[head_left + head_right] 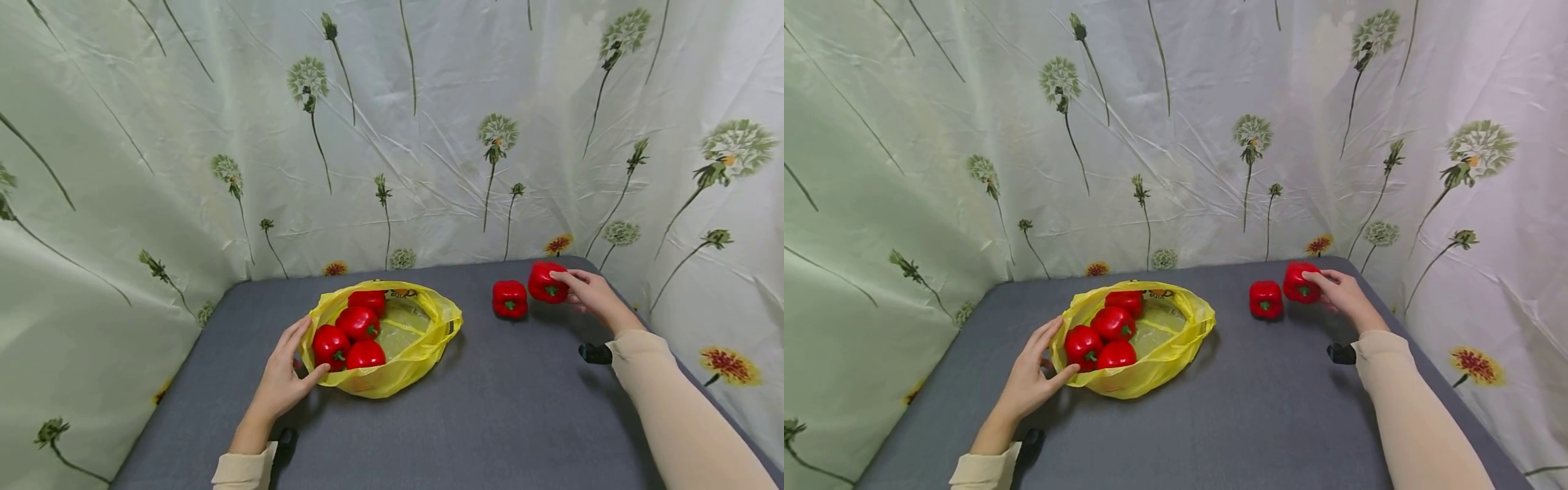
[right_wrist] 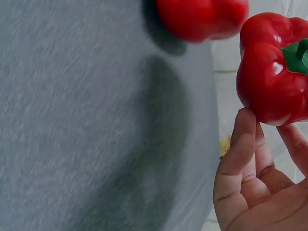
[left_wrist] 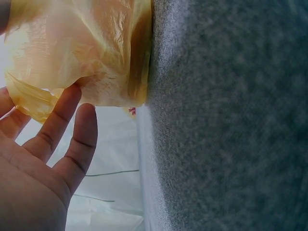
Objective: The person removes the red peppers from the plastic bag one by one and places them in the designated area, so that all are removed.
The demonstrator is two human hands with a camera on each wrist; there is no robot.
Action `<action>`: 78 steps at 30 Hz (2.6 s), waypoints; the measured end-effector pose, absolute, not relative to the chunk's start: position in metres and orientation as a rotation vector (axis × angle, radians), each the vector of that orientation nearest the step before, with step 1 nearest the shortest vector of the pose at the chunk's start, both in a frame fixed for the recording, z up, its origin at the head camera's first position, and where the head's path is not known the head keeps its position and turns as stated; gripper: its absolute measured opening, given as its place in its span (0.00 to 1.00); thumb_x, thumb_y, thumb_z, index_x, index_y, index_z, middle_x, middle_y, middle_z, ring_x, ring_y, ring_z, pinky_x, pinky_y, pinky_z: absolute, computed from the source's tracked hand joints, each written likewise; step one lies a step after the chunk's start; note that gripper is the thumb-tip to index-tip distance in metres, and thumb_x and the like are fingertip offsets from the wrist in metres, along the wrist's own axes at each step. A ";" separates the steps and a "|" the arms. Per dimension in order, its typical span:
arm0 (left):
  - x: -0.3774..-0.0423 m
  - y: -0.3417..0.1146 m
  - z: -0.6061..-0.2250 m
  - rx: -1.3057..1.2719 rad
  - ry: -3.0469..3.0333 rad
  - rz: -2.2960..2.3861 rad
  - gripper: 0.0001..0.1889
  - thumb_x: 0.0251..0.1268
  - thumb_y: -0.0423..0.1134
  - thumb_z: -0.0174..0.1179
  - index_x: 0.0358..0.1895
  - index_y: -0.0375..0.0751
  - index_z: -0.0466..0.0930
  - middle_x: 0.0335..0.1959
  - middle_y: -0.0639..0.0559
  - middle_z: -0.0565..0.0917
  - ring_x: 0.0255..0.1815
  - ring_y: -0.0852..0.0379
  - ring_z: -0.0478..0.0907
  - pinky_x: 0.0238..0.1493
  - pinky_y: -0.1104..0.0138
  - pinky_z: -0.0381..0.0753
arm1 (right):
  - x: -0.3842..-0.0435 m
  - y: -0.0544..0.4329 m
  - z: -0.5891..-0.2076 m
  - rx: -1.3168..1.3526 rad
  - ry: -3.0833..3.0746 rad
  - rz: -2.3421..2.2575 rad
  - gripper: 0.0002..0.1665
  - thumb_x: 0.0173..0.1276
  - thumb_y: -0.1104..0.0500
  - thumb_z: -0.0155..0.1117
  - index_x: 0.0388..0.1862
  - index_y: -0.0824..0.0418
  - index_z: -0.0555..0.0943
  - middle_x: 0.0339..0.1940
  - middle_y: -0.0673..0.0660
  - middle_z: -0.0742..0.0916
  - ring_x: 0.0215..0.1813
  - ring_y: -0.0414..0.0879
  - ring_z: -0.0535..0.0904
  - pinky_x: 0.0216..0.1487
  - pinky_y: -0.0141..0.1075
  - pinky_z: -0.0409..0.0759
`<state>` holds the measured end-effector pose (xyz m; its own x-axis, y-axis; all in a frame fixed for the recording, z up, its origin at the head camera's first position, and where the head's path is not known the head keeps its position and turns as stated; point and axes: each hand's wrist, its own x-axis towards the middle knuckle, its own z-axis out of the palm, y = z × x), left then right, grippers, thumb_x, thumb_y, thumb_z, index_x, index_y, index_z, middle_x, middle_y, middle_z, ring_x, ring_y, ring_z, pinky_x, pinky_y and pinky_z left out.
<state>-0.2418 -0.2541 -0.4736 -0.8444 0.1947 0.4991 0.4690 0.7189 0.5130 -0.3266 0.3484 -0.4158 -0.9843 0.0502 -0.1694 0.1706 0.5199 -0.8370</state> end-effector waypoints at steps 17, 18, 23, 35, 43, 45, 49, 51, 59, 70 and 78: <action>-0.242 -0.255 -0.475 -0.511 -2.514 -0.912 0.49 0.58 0.41 0.81 0.82 0.36 0.65 0.80 0.40 0.70 0.62 0.52 0.72 0.38 0.68 0.81 | -0.322 0.358 -0.433 0.202 2.551 -1.405 0.56 0.82 0.30 0.44 0.85 0.75 0.51 0.79 0.81 0.66 0.70 0.71 0.76 0.61 0.47 0.87; -0.242 -0.255 -0.475 -0.511 -2.516 -0.913 0.49 0.58 0.41 0.81 0.82 0.36 0.65 0.80 0.40 0.70 0.62 0.52 0.72 0.38 0.68 0.81 | -0.321 0.358 -0.433 0.194 2.551 -1.395 0.56 0.83 0.30 0.43 0.85 0.75 0.51 0.80 0.81 0.65 0.71 0.71 0.76 0.61 0.47 0.87; -0.242 -0.255 -0.474 -0.508 -2.519 -0.917 0.49 0.57 0.40 0.81 0.82 0.36 0.65 0.80 0.40 0.70 0.62 0.51 0.72 0.38 0.68 0.81 | -0.322 0.358 -0.435 0.181 2.561 -1.351 0.57 0.83 0.31 0.43 0.85 0.77 0.51 0.75 0.81 0.70 0.62 0.61 0.84 0.57 0.46 0.89; -0.242 -0.254 -0.476 -0.531 -2.499 -0.927 0.48 0.59 0.39 0.80 0.82 0.36 0.66 0.80 0.38 0.70 0.61 0.45 0.76 0.37 0.68 0.80 | -0.327 0.358 -0.442 0.167 2.559 -1.326 0.57 0.83 0.30 0.43 0.84 0.78 0.51 0.78 0.82 0.68 0.59 0.56 0.85 0.55 0.43 0.89; -0.241 -0.254 -0.475 -0.536 -2.489 -0.921 0.48 0.57 0.39 0.81 0.81 0.35 0.67 0.79 0.38 0.71 0.61 0.45 0.76 0.36 0.68 0.79 | -0.325 0.354 -0.443 0.181 2.554 -1.300 0.58 0.83 0.30 0.43 0.85 0.77 0.50 0.80 0.82 0.65 0.66 0.66 0.81 0.56 0.42 0.89; -0.242 -0.254 -0.476 -0.539 -2.489 -0.921 0.48 0.57 0.39 0.81 0.81 0.35 0.67 0.80 0.38 0.71 0.61 0.45 0.76 0.37 0.68 0.79 | -0.325 0.354 -0.444 0.184 2.551 -1.298 0.58 0.83 0.30 0.42 0.85 0.77 0.49 0.80 0.82 0.65 0.68 0.67 0.80 0.56 0.43 0.89; -0.242 -0.254 -0.477 -0.542 -2.489 -0.921 0.48 0.58 0.39 0.81 0.81 0.35 0.66 0.80 0.39 0.71 0.61 0.45 0.76 0.36 0.68 0.79 | -0.324 0.354 -0.445 0.190 2.529 -1.304 0.58 0.83 0.30 0.42 0.85 0.78 0.47 0.81 0.82 0.63 0.71 0.71 0.76 0.63 0.49 0.87; -0.242 -0.255 -0.477 -0.542 -2.491 -0.921 0.48 0.58 0.39 0.81 0.81 0.35 0.66 0.80 0.39 0.71 0.61 0.45 0.76 0.36 0.68 0.79 | -0.324 0.354 -0.445 0.191 2.519 -1.306 0.59 0.83 0.30 0.41 0.85 0.78 0.46 0.82 0.83 0.62 0.74 0.72 0.74 0.67 0.53 0.84; -0.242 -0.255 -0.478 -0.523 -2.503 -0.925 0.48 0.59 0.41 0.80 0.82 0.36 0.66 0.80 0.39 0.71 0.62 0.45 0.76 0.37 0.68 0.79 | -0.324 0.355 -0.445 0.188 2.504 -1.297 0.59 0.84 0.29 0.40 0.86 0.77 0.45 0.82 0.83 0.60 0.76 0.74 0.71 0.71 0.57 0.81; -0.243 -0.254 -0.477 -0.513 -2.507 -0.917 0.48 0.59 0.41 0.80 0.82 0.35 0.66 0.80 0.39 0.70 0.62 0.46 0.75 0.38 0.68 0.80 | -0.327 0.357 -0.448 0.193 2.506 -1.299 0.59 0.83 0.29 0.39 0.86 0.76 0.43 0.83 0.83 0.59 0.78 0.74 0.69 0.71 0.55 0.82; -0.243 -0.254 -0.477 -0.514 -2.511 -0.939 0.48 0.59 0.41 0.80 0.82 0.36 0.66 0.80 0.39 0.70 0.61 0.44 0.76 0.37 0.69 0.78 | -0.328 0.356 -0.448 0.174 2.510 -1.302 0.59 0.84 0.30 0.40 0.86 0.76 0.42 0.83 0.83 0.59 0.78 0.74 0.69 0.70 0.54 0.82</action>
